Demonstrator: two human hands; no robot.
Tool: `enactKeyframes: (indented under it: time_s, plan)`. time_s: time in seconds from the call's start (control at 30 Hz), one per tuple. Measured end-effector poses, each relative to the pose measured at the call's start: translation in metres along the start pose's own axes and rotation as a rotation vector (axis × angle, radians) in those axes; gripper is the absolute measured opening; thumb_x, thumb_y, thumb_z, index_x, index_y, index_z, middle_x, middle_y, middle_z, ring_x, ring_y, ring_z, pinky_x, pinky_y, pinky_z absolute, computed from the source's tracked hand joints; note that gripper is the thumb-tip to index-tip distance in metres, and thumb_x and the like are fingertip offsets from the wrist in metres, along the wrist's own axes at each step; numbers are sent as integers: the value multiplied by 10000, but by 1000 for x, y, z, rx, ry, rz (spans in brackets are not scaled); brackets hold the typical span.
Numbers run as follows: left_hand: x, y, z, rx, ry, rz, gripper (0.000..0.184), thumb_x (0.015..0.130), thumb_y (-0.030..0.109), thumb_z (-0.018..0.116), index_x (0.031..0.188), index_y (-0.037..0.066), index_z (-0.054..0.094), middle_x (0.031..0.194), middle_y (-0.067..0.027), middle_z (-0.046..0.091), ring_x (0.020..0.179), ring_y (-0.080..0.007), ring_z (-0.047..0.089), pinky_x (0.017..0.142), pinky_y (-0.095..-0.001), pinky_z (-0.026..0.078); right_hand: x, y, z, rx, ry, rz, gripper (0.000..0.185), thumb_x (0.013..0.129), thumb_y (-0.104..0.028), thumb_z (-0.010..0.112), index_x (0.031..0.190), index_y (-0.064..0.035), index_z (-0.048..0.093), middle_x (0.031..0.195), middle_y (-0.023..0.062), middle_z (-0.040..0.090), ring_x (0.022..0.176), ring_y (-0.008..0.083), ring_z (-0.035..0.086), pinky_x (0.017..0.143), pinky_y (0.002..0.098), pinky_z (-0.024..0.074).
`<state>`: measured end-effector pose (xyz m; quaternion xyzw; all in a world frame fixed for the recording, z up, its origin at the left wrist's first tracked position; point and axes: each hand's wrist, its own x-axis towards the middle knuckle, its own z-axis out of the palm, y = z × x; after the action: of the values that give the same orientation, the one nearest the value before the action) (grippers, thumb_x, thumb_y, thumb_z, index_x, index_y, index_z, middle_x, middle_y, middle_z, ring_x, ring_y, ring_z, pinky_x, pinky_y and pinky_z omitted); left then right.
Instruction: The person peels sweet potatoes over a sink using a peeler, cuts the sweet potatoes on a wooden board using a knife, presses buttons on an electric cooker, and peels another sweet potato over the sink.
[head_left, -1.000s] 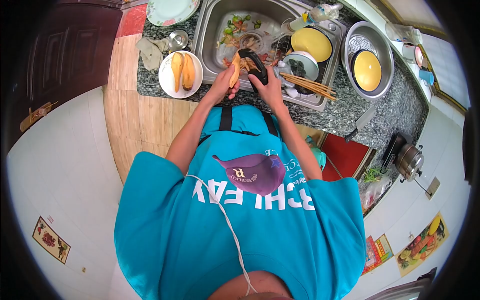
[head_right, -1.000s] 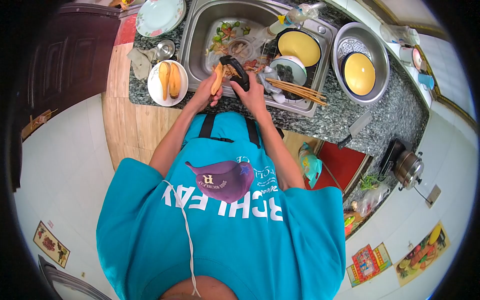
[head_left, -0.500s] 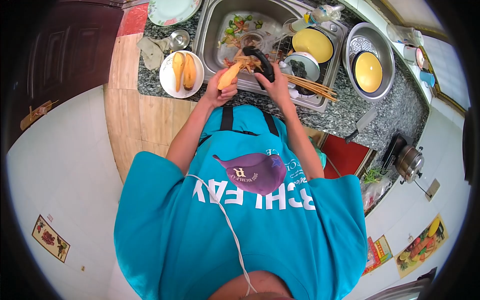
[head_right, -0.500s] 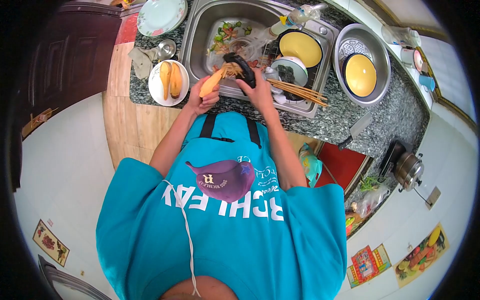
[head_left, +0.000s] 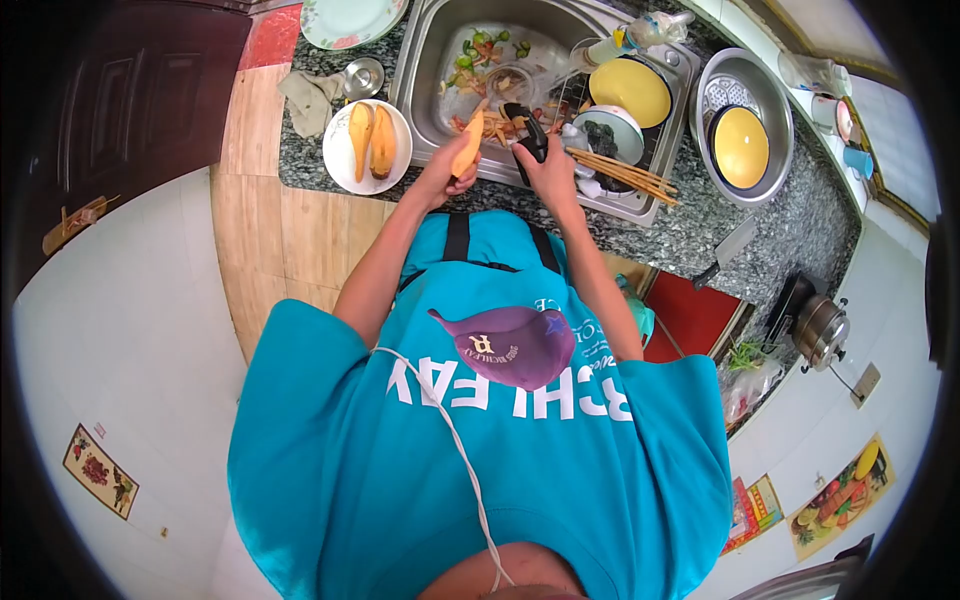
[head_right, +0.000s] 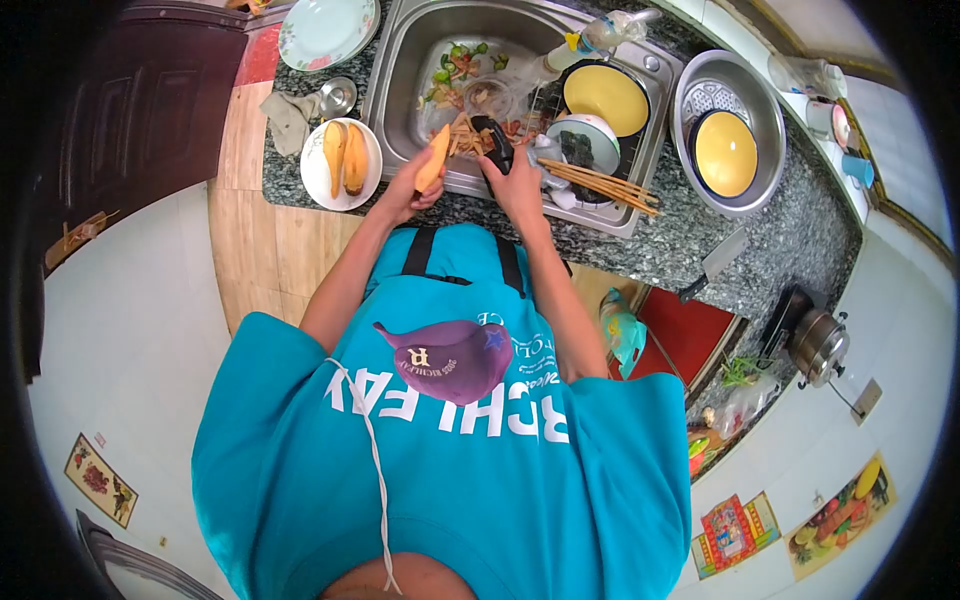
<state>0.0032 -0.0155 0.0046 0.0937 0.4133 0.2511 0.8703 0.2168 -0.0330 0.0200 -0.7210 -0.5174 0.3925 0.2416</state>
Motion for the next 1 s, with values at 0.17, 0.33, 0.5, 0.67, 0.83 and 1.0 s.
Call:
enactKeyframes:
  time_s: [0.17, 0.33, 0.5, 0.67, 0.83, 1.0]
  plan:
    - [13, -9, -4, 906, 283, 276, 424, 902, 411, 655, 866, -11, 657, 613, -53, 581, 557, -139, 547, 505, -315, 403, -10, -15, -13, 121, -10, 37, 493, 847, -393, 756, 1088, 0, 581, 811, 206, 691, 741, 359, 689, 642, 416, 513]
    - [8, -7, 3, 1026, 252, 346, 407, 907, 395, 661, 885, -11, 651, 609, -46, 555, 547, -120, 527, 516, -309, 406, -7, -4, -12, 30, -197, -124, 480, 828, -368, 772, 1060, -7, 557, 787, 253, 662, 769, 445, 660, 629, 456, 509]
    - [-1, -2, 5, 1155, 245, 350, 420, 880, 373, 678, 945, -42, 665, 693, -129, 624, 663, -186, 607, 628, -362, 462, 7, 23, -1, -181, -1, 20, 472, 823, -364, 774, 1002, 7, 543, 737, 267, 653, 741, 453, 657, 615, 488, 510]
    - [-8, -8, 6, 1237, 319, 311, 448, 851, 395, 683, 1003, -26, 682, 811, -206, 682, 765, -311, 682, 704, -393, 501, 9, -5, -20, -30, -28, -4, 465, 833, -359, 767, 1017, 9, 551, 730, 254, 662, 717, 439, 668, 609, 472, 514]
    - [5, -4, 2, 1262, 252, 607, 456, 847, 399, 675, 996, -32, 681, 837, -238, 680, 817, -380, 682, 718, -424, 507, -9, -22, -5, -77, -246, -131, 509, 830, -402, 763, 1047, -2, 534, 768, 271, 654, 771, 477, 645, 624, 492, 502]
    - [-12, -2, 12, 1320, 290, 273, 459, 843, 415, 670, 960, -29, 682, 845, -232, 680, 825, -396, 670, 721, -438, 503, -6, 9, -9, -80, -31, -26, 497, 847, -402, 749, 993, 17, 526, 699, 256, 637, 693, 461, 641, 573, 484, 484]
